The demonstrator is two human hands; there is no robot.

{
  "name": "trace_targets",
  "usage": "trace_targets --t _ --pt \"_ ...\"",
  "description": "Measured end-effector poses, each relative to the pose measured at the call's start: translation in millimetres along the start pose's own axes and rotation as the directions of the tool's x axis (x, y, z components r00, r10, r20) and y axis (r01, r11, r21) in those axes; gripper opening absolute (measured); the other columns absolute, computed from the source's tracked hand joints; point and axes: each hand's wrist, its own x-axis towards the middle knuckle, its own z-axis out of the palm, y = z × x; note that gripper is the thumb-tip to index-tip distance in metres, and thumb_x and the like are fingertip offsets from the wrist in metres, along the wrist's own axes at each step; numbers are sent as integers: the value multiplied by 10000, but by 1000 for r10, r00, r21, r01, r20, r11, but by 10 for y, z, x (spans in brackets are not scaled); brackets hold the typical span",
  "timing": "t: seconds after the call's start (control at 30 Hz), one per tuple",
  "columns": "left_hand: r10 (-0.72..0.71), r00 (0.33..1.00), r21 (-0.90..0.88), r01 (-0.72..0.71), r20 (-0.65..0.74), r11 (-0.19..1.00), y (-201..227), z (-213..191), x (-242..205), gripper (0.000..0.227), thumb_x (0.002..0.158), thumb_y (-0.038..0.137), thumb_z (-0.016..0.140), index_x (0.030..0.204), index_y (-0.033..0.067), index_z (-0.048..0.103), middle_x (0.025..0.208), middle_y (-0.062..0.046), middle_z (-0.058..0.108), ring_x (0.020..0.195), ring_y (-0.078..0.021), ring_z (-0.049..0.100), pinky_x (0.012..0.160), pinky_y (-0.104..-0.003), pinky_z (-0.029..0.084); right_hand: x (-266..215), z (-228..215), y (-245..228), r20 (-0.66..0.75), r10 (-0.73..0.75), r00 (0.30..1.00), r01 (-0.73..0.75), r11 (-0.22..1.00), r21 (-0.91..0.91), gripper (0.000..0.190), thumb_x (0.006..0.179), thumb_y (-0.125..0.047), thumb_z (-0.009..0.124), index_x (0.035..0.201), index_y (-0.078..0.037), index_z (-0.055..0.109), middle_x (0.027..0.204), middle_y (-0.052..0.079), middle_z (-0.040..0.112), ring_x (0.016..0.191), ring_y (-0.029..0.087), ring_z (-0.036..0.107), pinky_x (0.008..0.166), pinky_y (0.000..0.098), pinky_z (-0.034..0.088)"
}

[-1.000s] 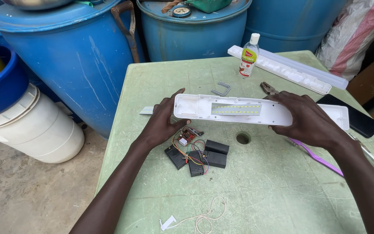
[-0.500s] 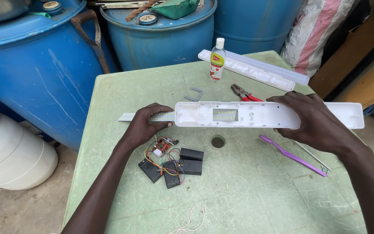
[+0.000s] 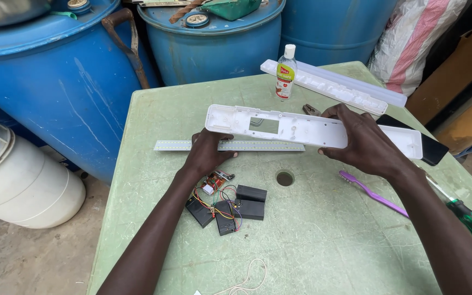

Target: The person cleans the interior of a white plastic LED light fixture housing using a purple toothbrush, then places an LED strip into the housing and aligns it. The person handles the housing, LED strip, and toothbrush throughout the clip.

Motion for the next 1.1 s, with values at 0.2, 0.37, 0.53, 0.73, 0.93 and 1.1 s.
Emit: trace_targets --t 0.2,0.37,0.53,0.73,0.93,1.1 --pt "-11 994 -167 29 107 986 457 -582 -220 620 841 247 763 1376 30 535 1289 -212 625 1242 -432 526 1139 -645 208 212 146 -269 -35 -129 991 133 981 144 642 689 -84 828 1264 -62 543 1215 217 643 1172 501 565 965 572 434" --pt "-129 992 -746 75 -15 662 424 -774 -347 834 833 237 770 1515 113 306 1366 -129 553 1276 -310 539 1074 -508 374 434 149 -183 122 -256 959 214 935 283 509 785 -249 741 1260 -103 630 1122 121 650 1102 324 554 856 450 442" --pt "-348 934 -945 45 -75 324 506 -997 -444 654 806 249 709 1404 83 502 1250 -109 640 1089 -281 690 906 -385 601 627 -39 -332 454 -346 821 168 906 388 411 913 -403 543 914 -70 783 952 27 668 875 147 651 803 276 464" --pt "-387 922 -950 111 -11 292 351 -1002 -621 434 833 241 711 1188 8 623 970 -165 716 755 -288 734 716 -339 620 753 -175 -600 633 -28 774 -93 983 158 535 873 -474 507 899 -138 922 1032 -36 836 1078 102 481 1005 218 291" --pt "-410 912 -975 82 -11 209 246 -924 -757 427 829 206 690 1191 21 562 1132 -180 686 898 -369 728 864 -470 641 1047 153 -361 560 -317 765 120 925 359 375 873 -296 664 1129 -57 803 896 -49 735 827 43 613 752 228 490" --pt "-527 849 -981 64 -44 184 258 -914 -781 506 804 246 699 1240 25 568 1143 -214 702 894 -394 738 837 -369 619 815 236 -508 -16 -582 813 580 812 -59 579 875 -320 661 1363 -33 547 1355 175 573 1259 352 525 1029 464 402"
